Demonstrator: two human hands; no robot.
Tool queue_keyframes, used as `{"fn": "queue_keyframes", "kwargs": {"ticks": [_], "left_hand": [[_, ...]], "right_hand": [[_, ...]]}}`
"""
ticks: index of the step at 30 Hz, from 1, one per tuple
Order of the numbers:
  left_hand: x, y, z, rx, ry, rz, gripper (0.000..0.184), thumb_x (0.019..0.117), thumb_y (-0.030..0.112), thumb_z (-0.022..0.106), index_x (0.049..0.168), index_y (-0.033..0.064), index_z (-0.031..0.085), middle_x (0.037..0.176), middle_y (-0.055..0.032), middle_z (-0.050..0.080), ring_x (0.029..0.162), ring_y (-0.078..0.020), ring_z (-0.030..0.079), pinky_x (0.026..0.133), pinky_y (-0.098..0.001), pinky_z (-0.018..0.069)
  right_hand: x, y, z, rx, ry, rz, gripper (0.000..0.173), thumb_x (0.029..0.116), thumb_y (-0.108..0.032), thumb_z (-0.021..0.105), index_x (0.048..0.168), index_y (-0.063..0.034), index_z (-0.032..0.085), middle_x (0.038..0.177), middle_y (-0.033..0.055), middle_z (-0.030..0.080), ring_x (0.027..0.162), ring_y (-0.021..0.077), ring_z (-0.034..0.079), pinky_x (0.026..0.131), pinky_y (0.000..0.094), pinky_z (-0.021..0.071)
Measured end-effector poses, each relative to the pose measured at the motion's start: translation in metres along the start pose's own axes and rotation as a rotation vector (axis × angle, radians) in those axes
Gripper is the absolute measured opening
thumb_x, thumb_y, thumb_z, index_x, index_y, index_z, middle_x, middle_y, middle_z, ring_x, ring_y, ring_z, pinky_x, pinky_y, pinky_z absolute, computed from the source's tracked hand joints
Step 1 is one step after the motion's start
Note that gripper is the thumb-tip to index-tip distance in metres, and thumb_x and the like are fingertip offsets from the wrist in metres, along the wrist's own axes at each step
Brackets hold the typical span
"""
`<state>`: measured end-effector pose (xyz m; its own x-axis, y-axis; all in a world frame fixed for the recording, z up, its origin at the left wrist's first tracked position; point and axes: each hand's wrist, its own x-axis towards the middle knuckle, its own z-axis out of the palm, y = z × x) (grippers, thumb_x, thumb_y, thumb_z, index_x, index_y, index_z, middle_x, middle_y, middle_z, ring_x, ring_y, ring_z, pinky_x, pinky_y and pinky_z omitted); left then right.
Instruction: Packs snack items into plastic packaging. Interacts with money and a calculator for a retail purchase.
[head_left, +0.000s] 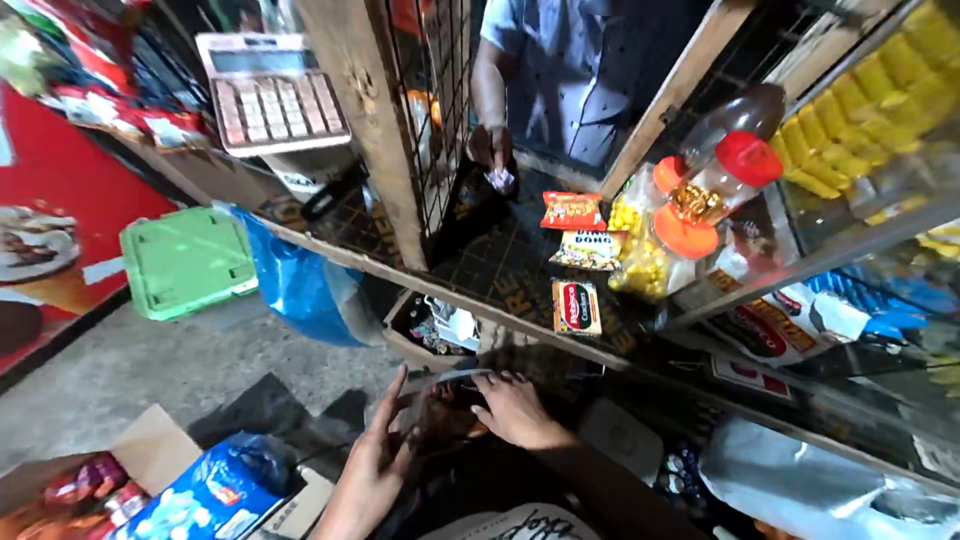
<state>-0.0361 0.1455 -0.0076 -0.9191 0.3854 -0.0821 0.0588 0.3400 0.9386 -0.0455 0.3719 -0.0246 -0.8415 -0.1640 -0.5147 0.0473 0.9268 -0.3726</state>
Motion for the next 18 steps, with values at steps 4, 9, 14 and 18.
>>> {"fn": "queue_keyframes", "kwargs": {"ticks": [4, 9, 14, 18], "left_hand": [[0.0, -0.001, 0.001, -0.053, -0.003, -0.001, 0.079, 0.0923, 0.007, 0.056, 0.163, 0.0103, 0.02, 0.137, -0.0063, 0.064, 0.071, -0.0065, 0.068, 0.057, -0.0252, 0.0572], [-0.003, -0.005, 0.007, -0.059, -0.008, 0.029, 0.076, 0.0911, 0.009, 0.061, 0.16, 0.0108, 0.029, 0.139, -0.0046, 0.062, 0.071, -0.0053, 0.066, 0.058, -0.0237, 0.0569], [-0.011, 0.004, 0.004, -0.052, 0.018, 0.0, 0.078, 0.0894, 0.012, 0.063, 0.16, 0.0101, 0.03, 0.141, -0.0085, 0.059, 0.073, -0.0062, 0.068, 0.061, -0.0246, 0.0589], [-0.02, 0.005, 0.001, -0.054, 0.015, -0.035, 0.078, 0.0905, 0.014, 0.064, 0.16, 0.0114, 0.03, 0.141, -0.0077, 0.059, 0.071, -0.0053, 0.066, 0.06, -0.0239, 0.0577]], "right_hand": [[-0.026, 0.014, -0.076, -0.025, 0.515, -0.184, 0.04, 0.1042, -0.03, 0.055, 0.139, -0.0124, 0.064, 0.138, 0.0109, 0.065, 0.125, 0.0331, 0.063, 0.102, 0.0563, 0.0506], [0.025, 0.067, -0.18, -0.143, 0.715, 0.032, 0.046, 0.0995, -0.031, 0.065, 0.14, -0.0087, 0.061, 0.155, 0.0182, 0.047, 0.141, 0.0418, 0.045, 0.11, 0.0626, 0.0399], [0.084, 0.09, -0.237, -0.104, 0.531, 0.396, 0.091, 0.0889, -0.04, 0.076, 0.164, -0.0231, 0.027, 0.171, 0.0171, 0.014, 0.151, 0.0527, 0.018, 0.111, 0.078, 0.0203], [0.109, 0.101, -0.25, -0.049, 0.427, 0.429, 0.091, 0.0894, -0.034, 0.075, 0.164, -0.0233, 0.024, 0.169, 0.0209, 0.018, 0.144, 0.0536, 0.032, 0.104, 0.0751, 0.034]]}}
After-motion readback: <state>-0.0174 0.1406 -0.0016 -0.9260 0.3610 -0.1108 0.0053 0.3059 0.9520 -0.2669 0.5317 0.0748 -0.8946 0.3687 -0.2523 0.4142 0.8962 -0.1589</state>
